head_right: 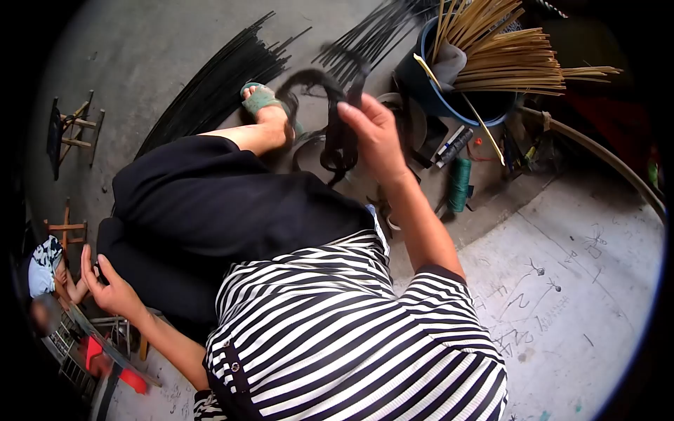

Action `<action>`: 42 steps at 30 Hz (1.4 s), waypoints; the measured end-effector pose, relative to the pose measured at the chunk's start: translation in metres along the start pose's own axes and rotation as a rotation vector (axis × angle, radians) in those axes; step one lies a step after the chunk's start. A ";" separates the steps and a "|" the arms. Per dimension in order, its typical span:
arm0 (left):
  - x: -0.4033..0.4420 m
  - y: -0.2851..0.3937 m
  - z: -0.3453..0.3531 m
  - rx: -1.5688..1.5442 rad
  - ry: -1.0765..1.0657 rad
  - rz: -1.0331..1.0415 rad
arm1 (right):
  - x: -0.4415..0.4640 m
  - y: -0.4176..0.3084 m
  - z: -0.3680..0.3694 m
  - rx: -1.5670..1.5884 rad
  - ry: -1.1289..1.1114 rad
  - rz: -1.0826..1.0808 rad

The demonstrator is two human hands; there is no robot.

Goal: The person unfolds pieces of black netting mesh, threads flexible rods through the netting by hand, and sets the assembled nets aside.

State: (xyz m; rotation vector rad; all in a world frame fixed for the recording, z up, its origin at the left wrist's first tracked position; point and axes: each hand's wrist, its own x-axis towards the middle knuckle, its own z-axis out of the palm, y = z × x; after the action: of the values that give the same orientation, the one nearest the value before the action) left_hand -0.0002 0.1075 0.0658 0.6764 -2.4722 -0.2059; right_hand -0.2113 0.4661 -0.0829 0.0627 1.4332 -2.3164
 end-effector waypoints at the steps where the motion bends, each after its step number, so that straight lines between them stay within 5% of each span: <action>1: 0.004 0.019 0.002 -0.182 -0.004 -0.008 | 0.001 -0.016 0.008 0.015 -0.053 -0.091; 5: 0.018 0.113 0.016 -1.107 -0.794 -0.165 | -0.017 -0.063 0.052 -0.128 -0.245 -0.072; 7: 0.007 0.151 0.046 -1.312 -0.977 -0.360 | -0.028 -0.058 0.071 -0.406 -0.391 -0.149; 10: 0.008 0.159 0.084 -1.585 -1.033 -0.493 | -0.042 -0.033 0.090 -0.648 -0.648 -0.400; 11: 0.013 0.152 0.084 -1.602 -0.861 -0.654 | -0.050 -0.025 0.090 -0.700 -0.697 -0.354; 12: 0.020 0.150 0.083 -1.607 -0.674 -0.791 | -0.053 -0.011 0.087 -0.624 -0.606 -0.358; 13: 0.037 0.149 0.073 -1.642 -0.740 -0.539 | -0.054 -0.008 0.080 -0.515 -0.513 -0.123; 15: 0.066 0.104 0.059 -1.928 -0.650 -0.514 | -0.046 0.016 0.057 -0.664 -0.265 -0.054; 16: 0.081 0.085 0.046 -1.937 -0.605 -0.416 | -0.038 0.027 0.043 -0.902 -0.251 -0.077; 18: 0.100 0.094 0.019 -1.512 -0.154 -0.434 | -0.025 0.049 0.012 -1.299 -0.246 -0.040; 19: 0.106 0.071 0.007 -1.546 -0.355 -0.267 | -0.023 0.063 -0.005 -1.454 -0.262 0.024; 23: 0.121 0.073 -0.011 -1.443 -0.100 -0.081 | -0.026 0.115 -0.079 -1.713 -0.231 0.107; 26: 0.133 0.095 -0.015 -1.177 0.160 -0.173 | -0.038 0.134 -0.104 -1.895 -0.159 0.286; 29: 0.157 0.055 -0.035 -1.629 -0.234 0.020 | -0.058 0.148 -0.127 -1.889 -0.248 0.228; 30: 0.160 0.061 -0.034 -1.824 -0.390 0.036 | -0.062 0.151 -0.130 -1.955 -0.343 0.377; 35: 0.112 0.174 -0.008 -1.392 -0.474 0.053 | -0.076 0.165 -0.142 -1.906 -0.358 0.476; 37: 0.100 0.198 0.002 -1.218 0.023 -0.258 | -0.073 0.160 -0.131 -1.869 -0.183 0.321; 38: 0.103 0.194 0.003 -0.914 -0.147 0.061 | -0.067 0.140 -0.117 -1.827 -0.179 0.276; 42: 0.116 0.157 -0.030 -1.120 -0.408 0.104 | -0.046 0.096 -0.085 -1.699 -0.165 0.248</action>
State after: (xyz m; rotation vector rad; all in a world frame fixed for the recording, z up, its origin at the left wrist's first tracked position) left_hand -0.1328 0.1833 0.1909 0.0009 -2.2131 -1.6406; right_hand -0.1487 0.5177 -0.1923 -0.3875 2.5191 -0.3624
